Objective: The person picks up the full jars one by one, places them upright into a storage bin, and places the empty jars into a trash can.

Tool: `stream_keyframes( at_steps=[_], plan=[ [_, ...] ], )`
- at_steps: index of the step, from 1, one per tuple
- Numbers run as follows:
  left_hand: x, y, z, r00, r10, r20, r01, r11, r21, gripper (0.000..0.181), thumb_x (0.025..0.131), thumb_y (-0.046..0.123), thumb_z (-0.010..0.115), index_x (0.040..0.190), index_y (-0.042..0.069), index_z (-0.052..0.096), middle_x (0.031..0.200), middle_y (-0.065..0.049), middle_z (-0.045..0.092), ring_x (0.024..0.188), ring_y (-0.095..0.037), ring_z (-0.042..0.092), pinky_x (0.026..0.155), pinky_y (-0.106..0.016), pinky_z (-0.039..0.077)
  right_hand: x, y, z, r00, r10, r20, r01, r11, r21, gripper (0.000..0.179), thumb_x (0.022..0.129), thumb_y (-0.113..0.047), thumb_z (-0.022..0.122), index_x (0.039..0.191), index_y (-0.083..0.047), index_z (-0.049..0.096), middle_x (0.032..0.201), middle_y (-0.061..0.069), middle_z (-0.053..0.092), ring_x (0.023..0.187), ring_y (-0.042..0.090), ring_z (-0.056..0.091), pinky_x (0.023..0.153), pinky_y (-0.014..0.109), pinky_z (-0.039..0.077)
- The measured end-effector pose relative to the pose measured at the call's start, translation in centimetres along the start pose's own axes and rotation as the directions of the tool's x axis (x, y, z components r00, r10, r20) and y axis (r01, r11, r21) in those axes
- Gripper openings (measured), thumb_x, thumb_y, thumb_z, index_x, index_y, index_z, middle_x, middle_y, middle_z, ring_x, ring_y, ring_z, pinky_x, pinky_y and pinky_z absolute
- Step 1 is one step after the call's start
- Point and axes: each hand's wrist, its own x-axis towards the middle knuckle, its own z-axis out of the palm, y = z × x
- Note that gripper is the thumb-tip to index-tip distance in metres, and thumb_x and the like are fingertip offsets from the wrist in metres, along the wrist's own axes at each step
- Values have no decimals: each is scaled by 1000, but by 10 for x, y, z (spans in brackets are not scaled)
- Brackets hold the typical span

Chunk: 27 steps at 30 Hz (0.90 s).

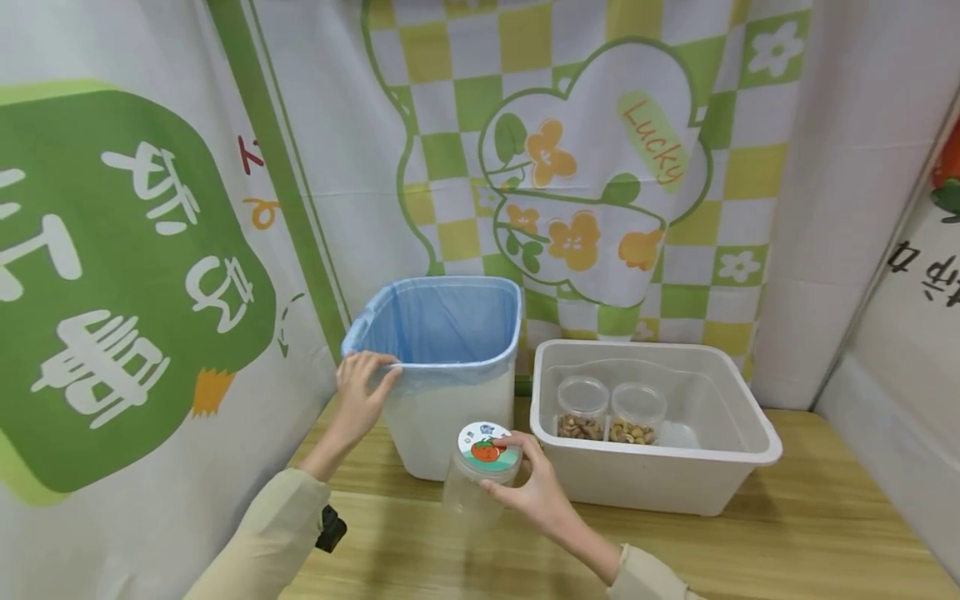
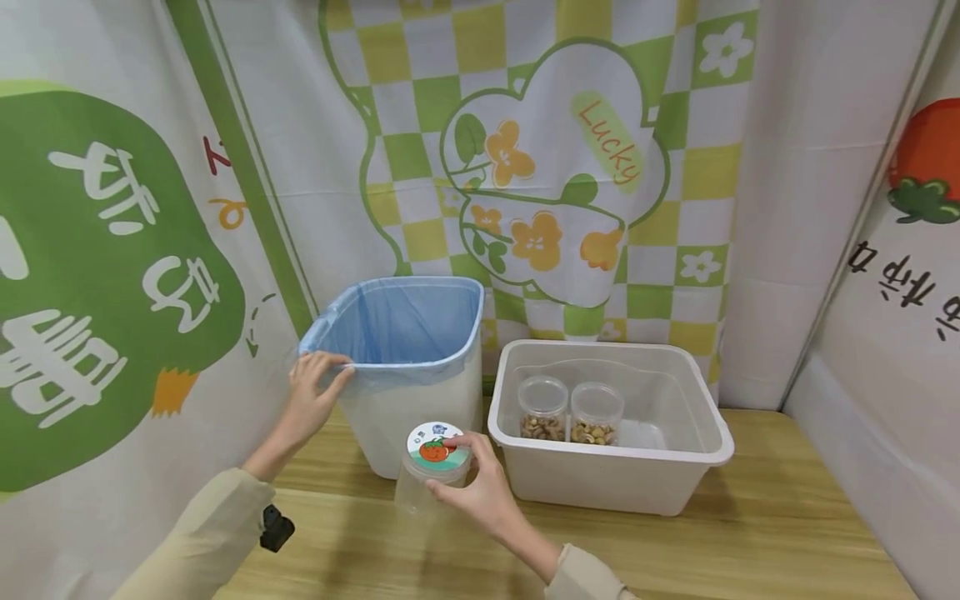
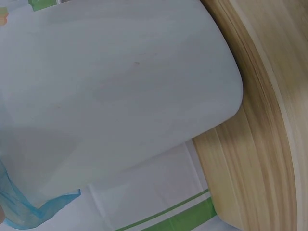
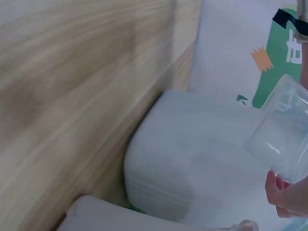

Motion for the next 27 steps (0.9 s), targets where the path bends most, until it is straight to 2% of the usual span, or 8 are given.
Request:
stream_keyframes(
  at_steps=[8, 14, 16, 22, 27],
  plan=[
    [0, -2, 3, 1000, 12, -20, -12, 1000, -2, 11, 82, 7, 58, 91, -1, 59, 90, -15, 55, 99, -30, 39, 101, -51, 6, 15, -15, -11, 997, -67, -25, 68, 997, 43, 45, 69, 5, 68, 110, 4, 48, 116, 19, 46, 106, 23, 45, 91, 39, 38],
    [1, -2, 2, 1000, 14, -19, -14, 1000, 1, 11, 82, 7, 57, 91, 0, 59, 90, -15, 55, 99, -30, 40, 101, -52, 6, 27, -22, -19, 993, -111, -39, 113, 992, 58, 44, 72, 6, 64, 112, 5, 47, 119, 23, 43, 106, 27, 45, 91, 49, 35],
    [1, -2, 2, 1000, 14, -18, -14, 1000, 0, 11, 82, 7, 57, 91, 0, 59, 90, -15, 55, 99, -30, 40, 101, -52, 6, 32, -20, -22, 992, -117, -42, 120, 991, 66, 44, 73, 6, 64, 114, 3, 47, 119, 21, 43, 105, 25, 45, 91, 47, 36],
    [1, -1, 1, 999, 19, -26, -18, 1000, 4, 11, 82, 7, 57, 91, 0, 59, 90, -15, 55, 99, -31, 39, 101, -52, 7, 48, -19, -31, 986, -165, -37, 167, 985, 51, 44, 76, 0, 63, 116, -4, 46, 118, 15, 46, 99, 18, 49, 85, 29, 43],
    [1, 0, 2, 999, 24, -25, -24, 1000, 3, 10, 82, 6, 57, 90, 0, 59, 90, -15, 55, 97, -30, 40, 101, -51, 7, 60, -29, -38, 978, -204, -41, 206, 977, 53, 42, 78, -4, 61, 117, -4, 46, 118, 17, 46, 103, 23, 50, 89, 29, 41]
  ],
)
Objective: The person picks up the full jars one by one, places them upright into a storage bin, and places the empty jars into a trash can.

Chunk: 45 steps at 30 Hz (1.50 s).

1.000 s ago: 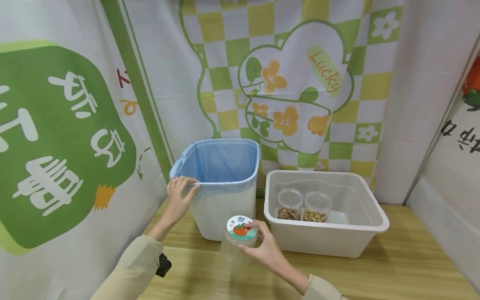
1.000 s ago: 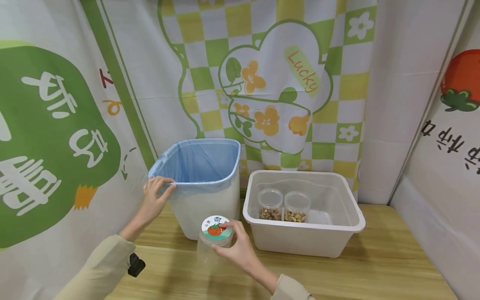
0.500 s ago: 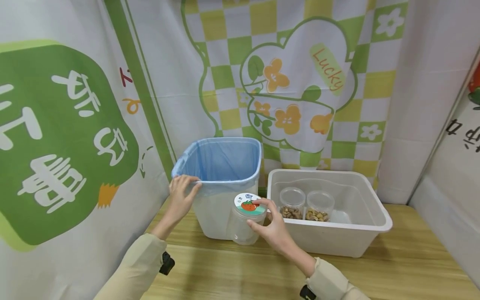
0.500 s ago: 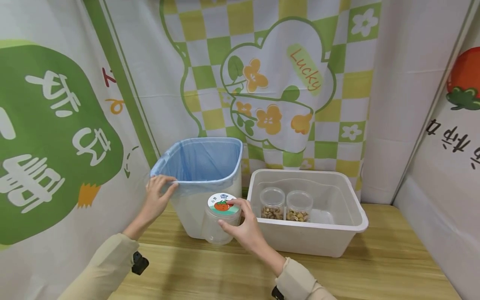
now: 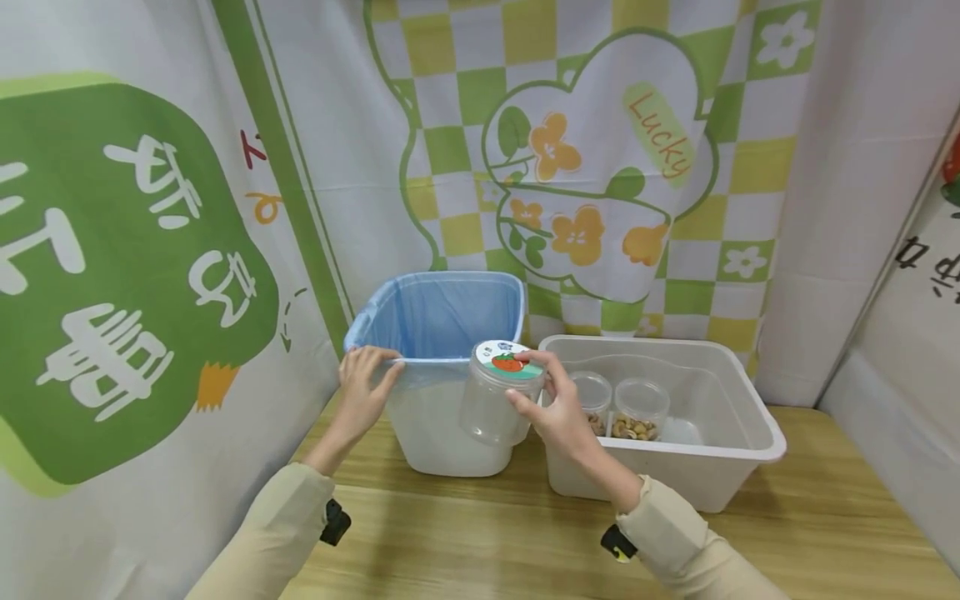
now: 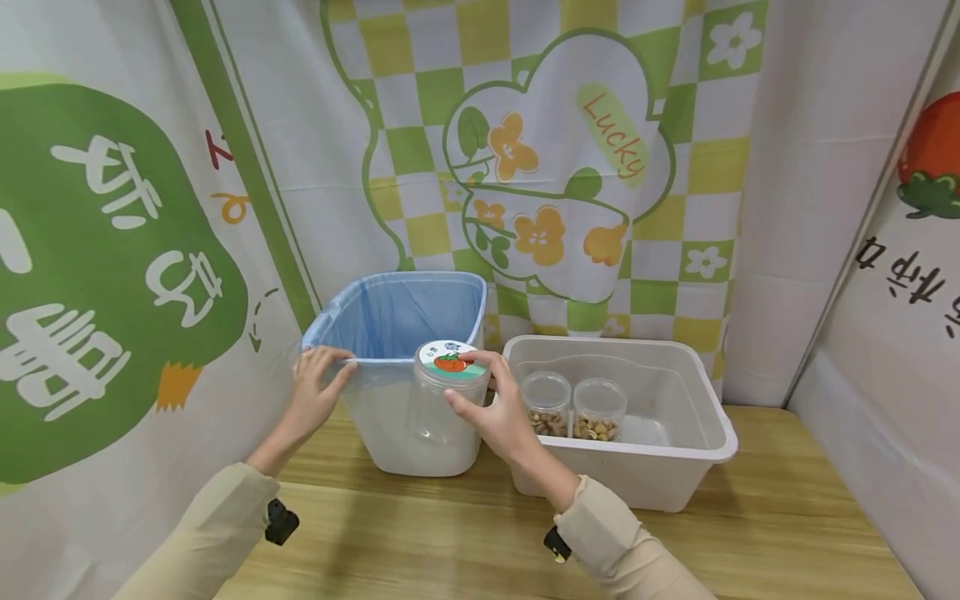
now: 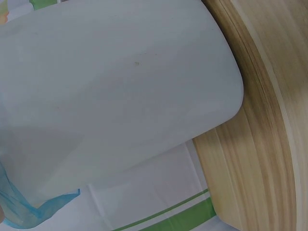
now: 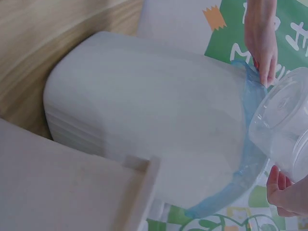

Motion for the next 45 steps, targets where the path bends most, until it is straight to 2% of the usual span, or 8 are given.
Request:
stream_keyframes(
  at_steps=[8, 14, 19, 23, 27, 32, 39, 45],
  plan=[
    [1, 2, 4, 1000, 2, 17, -2, 1000, 3, 10, 83, 7, 57, 91, 1, 59, 91, -14, 55, 98, -30, 40, 102, -51, 6, 29, -13, -9, 998, -43, -35, 45, 996, 71, 41, 79, -8, 56, 117, 0, 43, 117, 19, 45, 95, 20, 52, 75, 22, 46],
    [1, 3, 5, 1000, 3, 11, -3, 1000, -3, 10, 83, 7, 57, 90, 1, 59, 90, -14, 55, 98, -30, 40, 102, -51, 6, 51, -24, -12, 998, 1, -66, 7, 994, 110, 41, 81, -15, 55, 118, -3, 43, 115, 17, 48, 96, 21, 51, 73, 23, 45],
    [1, 3, 5, 1000, -3, 14, 3, 1000, -3, 10, 82, 7, 57, 91, 1, 58, 91, -14, 54, 99, -30, 40, 102, -51, 6, 66, -29, -11, 998, 28, -62, -23, 996, 84, 43, 81, -18, 56, 120, -4, 41, 115, 18, 48, 98, 25, 53, 76, 26, 46],
    [2, 4, 4, 1000, -3, 10, 3, 1000, -2, 10, 82, 6, 57, 90, 1, 59, 90, -14, 54, 99, -30, 40, 102, -51, 6, 76, -28, -9, 997, 60, -43, -58, 998, 40, 43, 83, -18, 58, 121, -7, 41, 114, 17, 47, 94, 24, 53, 71, 31, 48],
    [1, 5, 3, 1000, -3, 6, 3, 1000, -3, 10, 82, 6, 57, 90, 1, 59, 90, -14, 54, 99, -30, 40, 102, -51, 6, 82, -23, -5, 993, 118, -31, -119, 992, -37, 45, 81, -21, 62, 121, -12, 42, 113, 12, 47, 91, 20, 52, 65, 30, 48],
    [0, 5, 4, 1000, -5, 11, 5, 1000, -3, 10, 82, 6, 57, 90, 1, 59, 90, -14, 54, 99, -30, 39, 102, -51, 6, 88, -16, 0, 986, 158, -42, -161, 984, -81, 48, 79, -22, 67, 120, -12, 44, 114, 12, 47, 96, 20, 51, 69, 27, 48],
    [-1, 5, 4, 1000, 2, 6, -1, 1000, -5, 10, 83, 6, 57, 90, 1, 59, 90, -14, 54, 98, -30, 40, 102, -51, 7, 94, -9, 5, 983, 173, -59, -179, 975, -131, 49, 76, -25, 69, 118, -13, 47, 116, 8, 46, 100, 20, 48, 75, 32, 47],
    [-1, 5, 5, 1000, 4, 11, -4, 1000, -3, 10, 82, 6, 57, 91, 0, 59, 91, -14, 55, 98, -30, 40, 102, -51, 7, 97, -1, 8, 980, 195, -47, -201, 964, -176, 49, 75, -28, 70, 117, -14, 48, 124, 6, 43, 107, 20, 45, 87, 35, 42]
  ],
)
